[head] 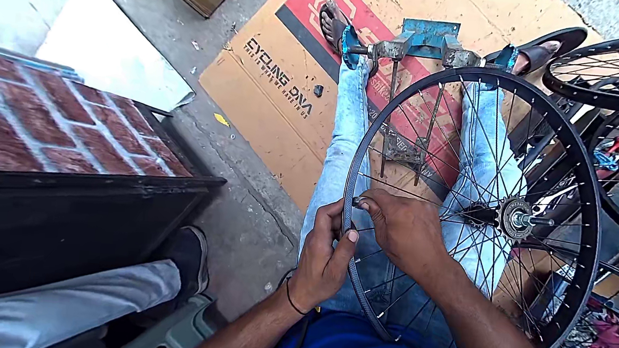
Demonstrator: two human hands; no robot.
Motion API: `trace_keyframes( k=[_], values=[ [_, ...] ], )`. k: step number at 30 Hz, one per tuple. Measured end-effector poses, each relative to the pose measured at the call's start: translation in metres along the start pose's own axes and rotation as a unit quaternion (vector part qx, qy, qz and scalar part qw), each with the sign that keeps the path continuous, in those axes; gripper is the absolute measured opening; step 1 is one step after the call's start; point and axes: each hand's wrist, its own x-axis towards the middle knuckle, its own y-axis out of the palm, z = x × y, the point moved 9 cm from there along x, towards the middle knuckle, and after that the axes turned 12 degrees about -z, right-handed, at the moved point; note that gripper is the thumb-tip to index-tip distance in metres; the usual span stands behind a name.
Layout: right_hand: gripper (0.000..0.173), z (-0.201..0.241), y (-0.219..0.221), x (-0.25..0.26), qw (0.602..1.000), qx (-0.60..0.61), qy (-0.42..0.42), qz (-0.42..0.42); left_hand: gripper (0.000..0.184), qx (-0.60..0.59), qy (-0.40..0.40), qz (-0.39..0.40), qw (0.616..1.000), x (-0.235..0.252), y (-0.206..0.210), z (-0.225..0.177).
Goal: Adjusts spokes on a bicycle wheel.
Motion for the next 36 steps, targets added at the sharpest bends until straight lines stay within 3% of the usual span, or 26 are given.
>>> trace_keyframes(
  k=[5, 8, 11, 13, 17, 20, 23, 25, 27, 28, 30, 33, 36],
  values=[
    [0.039, -0.008, 0.003, 0.009, 0.992, 0.026, 0.075, 0.100, 0.046, -0.013, -0.009, 0.001, 1.000, 0.001, 0.001, 0.000],
    [0.038, -0.008, 0.003, 0.012, 0.995, 0.010, 0.015, 0.101, 0.046, -0.012, -0.012, 0.003, 1.000, 0.003, 0.001, 0.001],
    [0.036, -0.004, -0.002, 0.008, 0.993, -0.045, -0.090, 0.057, 0.046, -0.019, -0.022, 0.000, 1.000, 0.003, 0.001, 0.003],
    [0.032, -0.004, -0.014, 0.002, 0.993, -0.048, -0.107, -0.007, 0.046, -0.027, -0.018, 0.002, 0.999, 0.004, 0.001, 0.002],
    [0.028, -0.006, -0.040, -0.018, 0.990, 0.003, -0.080, -0.118, 0.041, -0.023, -0.002, -0.018, 1.000, 0.011, -0.001, -0.004],
    [0.024, -0.011, -0.058, -0.026, 0.982, 0.011, -0.043, -0.182, 0.023, -0.003, 0.004, -0.043, 0.999, 0.029, -0.006, -0.009],
    [0.024, -0.018, -0.068, -0.025, 0.979, -0.044, -0.018, -0.197, 0.011, 0.031, 0.002, -0.036, 0.999, 0.051, -0.011, -0.010],
    [0.025, -0.024, -0.065, -0.022, 0.981, -0.079, -0.007, -0.175, 0.025, 0.047, -0.013, -0.029, 0.998, 0.063, -0.009, -0.005],
    [0.027, -0.028, -0.059, -0.018, 0.982, -0.105, 0.003, -0.157, 0.061, 0.074, -0.020, 0.010, 0.997, 0.066, -0.001, -0.006],
    [0.032, -0.028, -0.058, -0.015, 0.983, -0.112, 0.004, -0.148, 0.070, 0.088, -0.018, 0.027, 0.996, 0.065, 0.002, -0.006],
    [0.037, -0.024, -0.054, -0.008, 0.986, -0.107, 0.000, -0.131, 0.067, 0.117, -0.012, 0.031, 0.993, 0.060, 0.002, -0.007],
    [0.038, -0.011, -0.041, 0.005, 0.990, -0.072, -0.017, -0.116, 0.049, 0.103, 0.003, 0.004, 0.995, 0.053, 0.000, -0.008],
    [0.027, 0.000, -0.027, 0.019, 0.994, -0.011, -0.023, -0.104, 0.044, 0.091, 0.013, -0.009, 0.996, 0.048, -0.001, -0.008]
  ],
)
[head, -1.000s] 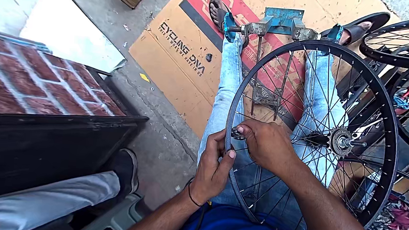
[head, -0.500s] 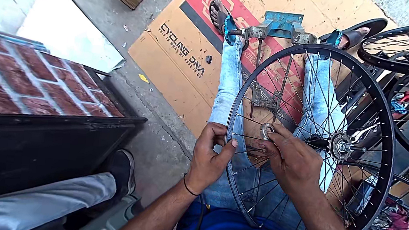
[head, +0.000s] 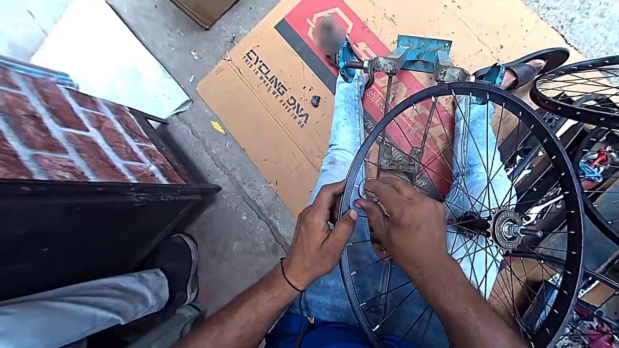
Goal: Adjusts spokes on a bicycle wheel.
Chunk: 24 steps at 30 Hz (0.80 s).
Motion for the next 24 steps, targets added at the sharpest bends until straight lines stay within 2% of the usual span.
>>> trace_keyframes(
  k=[4, 7, 8, 10, 12, 15, 18, 20, 21, 24],
  values=[
    [0.020, -0.025, 0.009, 0.001, 0.981, 0.164, 0.099, 0.021, 0.045, -0.010, 0.015, -0.012, 1.000, -0.004, -0.002, 0.002],
    [0.021, -0.033, 0.013, 0.001, 0.969, 0.195, 0.146, 0.050, 0.044, -0.023, 0.011, -0.016, 1.000, -0.008, -0.002, 0.000],
    [0.019, -0.026, 0.008, 0.001, 0.976, 0.171, 0.125, 0.041, 0.044, -0.026, 0.009, -0.018, 0.999, -0.008, -0.001, 0.000],
    [0.019, -0.005, 0.003, -0.001, 0.997, 0.070, 0.021, -0.004, 0.043, -0.033, 0.009, -0.021, 0.999, -0.007, -0.001, -0.002],
    [0.019, 0.012, 0.005, -0.008, 0.997, -0.013, -0.066, -0.044, 0.043, -0.027, 0.003, -0.018, 0.999, -0.007, -0.001, 0.000],
    [0.033, 0.018, 0.012, -0.010, 0.994, -0.047, -0.092, -0.038, 0.043, -0.025, -0.007, -0.013, 1.000, -0.009, -0.001, 0.008],
    [0.035, 0.018, 0.016, -0.006, 0.995, -0.048, -0.091, 0.005, 0.044, -0.033, -0.009, -0.013, 0.999, -0.012, -0.001, 0.009],
    [0.033, 0.005, 0.021, 0.000, 0.998, -0.005, -0.045, 0.039, 0.044, -0.043, -0.008, -0.016, 0.999, -0.015, 0.000, 0.009],
    [0.033, -0.007, 0.028, 0.003, 0.997, 0.023, 0.012, 0.078, 0.044, -0.050, -0.005, -0.017, 0.999, -0.017, 0.002, 0.008],
    [0.031, -0.032, 0.052, 0.004, 0.939, 0.112, 0.210, 0.248, 0.043, -0.061, 0.000, -0.026, 0.998, -0.022, 0.001, 0.005]
  ],
)
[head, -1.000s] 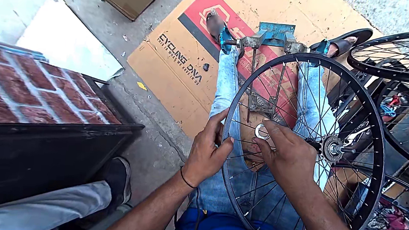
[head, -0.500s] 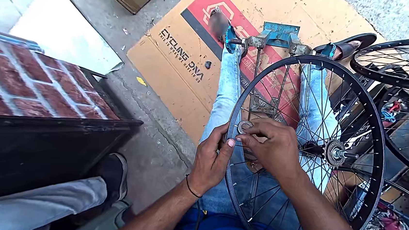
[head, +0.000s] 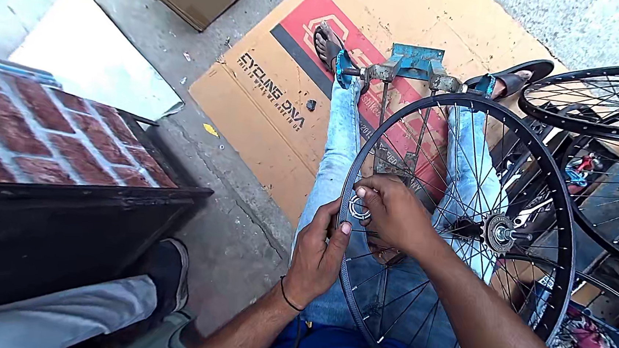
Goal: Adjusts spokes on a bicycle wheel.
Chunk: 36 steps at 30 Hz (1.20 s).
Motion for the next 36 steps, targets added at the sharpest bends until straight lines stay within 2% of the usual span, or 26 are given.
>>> trace_keyframes(
  k=[2, 4, 7, 9, 11, 14, 18, 20, 22, 24, 27, 28, 30, 33, 35, 36],
  values=[
    [0.026, -0.005, 0.007, 0.000, 0.997, 0.062, 0.037, 0.036, 0.043, -0.001, 0.004, -0.005, 1.000, -0.003, -0.002, -0.002],
    [0.021, -0.006, 0.008, -0.005, 0.990, 0.127, 0.019, 0.062, 0.043, -0.006, 0.007, -0.005, 1.000, -0.004, -0.003, -0.003],
    [0.053, -0.003, 0.006, -0.013, 0.981, 0.161, 0.004, 0.109, 0.044, -0.018, 0.020, -0.001, 1.000, -0.005, -0.002, -0.008],
    [0.057, -0.002, 0.003, -0.015, 0.980, 0.168, 0.009, 0.107, 0.045, -0.019, 0.031, -0.002, 0.999, -0.005, -0.001, -0.012],
    [0.052, -0.001, -0.001, -0.018, 0.986, 0.148, -0.003, 0.075, 0.045, -0.017, 0.032, -0.001, 0.999, -0.005, -0.001, -0.014],
    [0.047, 0.006, -0.010, -0.025, 0.995, 0.073, -0.068, 0.006, 0.045, -0.017, 0.031, 0.000, 0.999, -0.005, -0.001, -0.014],
    [0.048, 0.015, -0.016, -0.034, 0.981, -0.015, -0.188, -0.048, 0.045, -0.014, 0.032, 0.001, 0.999, -0.004, 0.000, -0.016],
    [0.043, 0.018, -0.016, -0.036, 0.971, -0.027, -0.227, -0.062, 0.045, -0.009, 0.032, -0.001, 0.999, -0.004, -0.001, -0.015],
    [0.037, 0.018, -0.017, -0.035, 0.970, -0.026, -0.228, -0.076, 0.044, -0.004, 0.032, 0.001, 0.999, -0.004, -0.001, -0.014],
    [0.037, 0.016, -0.014, -0.029, 0.979, -0.025, -0.193, -0.066, 0.046, 0.003, 0.027, 0.001, 1.000, -0.004, -0.002, -0.010],
    [0.042, 0.015, -0.012, -0.026, 0.985, -0.006, -0.162, -0.062, 0.045, -0.003, 0.018, 0.004, 1.000, -0.006, -0.003, -0.006],
    [0.040, 0.014, -0.014, -0.026, 0.983, 0.007, -0.163, -0.078, 0.044, -0.010, 0.015, 0.005, 1.000, -0.005, -0.003, -0.006],
    [0.025, 0.015, -0.022, -0.031, 0.971, 0.023, -0.190, -0.144, 0.041, -0.025, -0.001, 0.012, 1.000, -0.002, -0.001, -0.005],
    [0.017, 0.027, -0.033, -0.044, 0.933, -0.042, -0.259, -0.244, 0.031, -0.031, -0.027, 0.016, 0.999, 0.012, 0.000, -0.004],
    [0.017, 0.033, -0.035, -0.049, 0.923, -0.072, -0.272, -0.262, 0.023, -0.039, -0.070, 0.018, 0.997, 0.024, 0.001, -0.002],
    [0.017, 0.033, -0.036, -0.050, 0.924, -0.070, -0.269, -0.262, 0.027, -0.049, -0.090, 0.031, 0.994, 0.028, 0.003, -0.002]
  ],
)
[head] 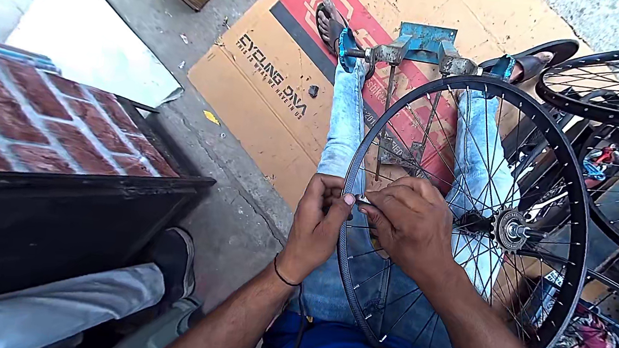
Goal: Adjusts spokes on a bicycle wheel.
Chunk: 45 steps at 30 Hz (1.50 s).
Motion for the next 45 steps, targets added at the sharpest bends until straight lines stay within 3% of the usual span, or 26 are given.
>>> trace_keyframes(
  k=[3, 5, 8, 12, 22, 28, 33, 35, 39, 42, 45],
  values=[
    [0.017, -0.014, -0.008, 0.000, 0.995, 0.064, 0.078, -0.009, 0.058, 0.028, -0.013, 0.046, 0.998, 0.008, 0.006, -0.003],
    [0.018, -0.030, -0.015, -0.002, 0.984, 0.105, 0.140, -0.031, 0.058, 0.052, 0.003, 0.054, 0.997, 0.009, 0.007, -0.004],
    [0.020, -0.046, -0.015, -0.001, 0.984, 0.060, 0.165, -0.030, 0.055, 0.064, 0.023, 0.041, 0.997, 0.006, 0.008, -0.006],
    [0.023, -0.047, 0.002, 0.002, 0.989, -0.034, 0.144, 0.022, 0.053, 0.079, 0.033, 0.023, 0.996, 0.001, 0.007, -0.004],
    [0.019, -0.041, 0.006, 0.003, 0.988, -0.094, 0.121, 0.010, 0.053, 0.063, 0.036, 0.010, 0.997, -0.012, 0.005, 0.003],
    [0.035, -0.026, 0.019, -0.007, 0.985, 0.012, 0.011, 0.172, 0.053, 0.064, 0.041, 0.005, 0.997, -0.022, 0.003, 0.008],
    [0.022, -0.029, 0.021, -0.002, 0.980, 0.130, 0.074, 0.134, 0.052, 0.076, 0.054, -0.006, 0.996, -0.025, 0.003, 0.005],
    [0.016, -0.027, 0.021, -0.001, 0.983, 0.122, 0.087, 0.103, 0.052, 0.076, 0.056, -0.005, 0.996, -0.024, 0.003, 0.005],
    [0.040, -0.011, 0.024, -0.001, 0.995, 0.015, 0.021, 0.098, 0.052, 0.072, 0.050, -0.004, 0.996, -0.024, 0.002, 0.009],
    [0.036, -0.005, 0.030, -0.005, 0.992, -0.005, -0.046, 0.117, 0.053, 0.077, 0.046, -0.008, 0.996, -0.027, 0.001, 0.012],
    [0.038, -0.005, 0.028, -0.002, 0.991, -0.002, -0.045, 0.127, 0.052, 0.078, 0.059, -0.003, 0.995, -0.034, 0.001, 0.014]
  ],
)
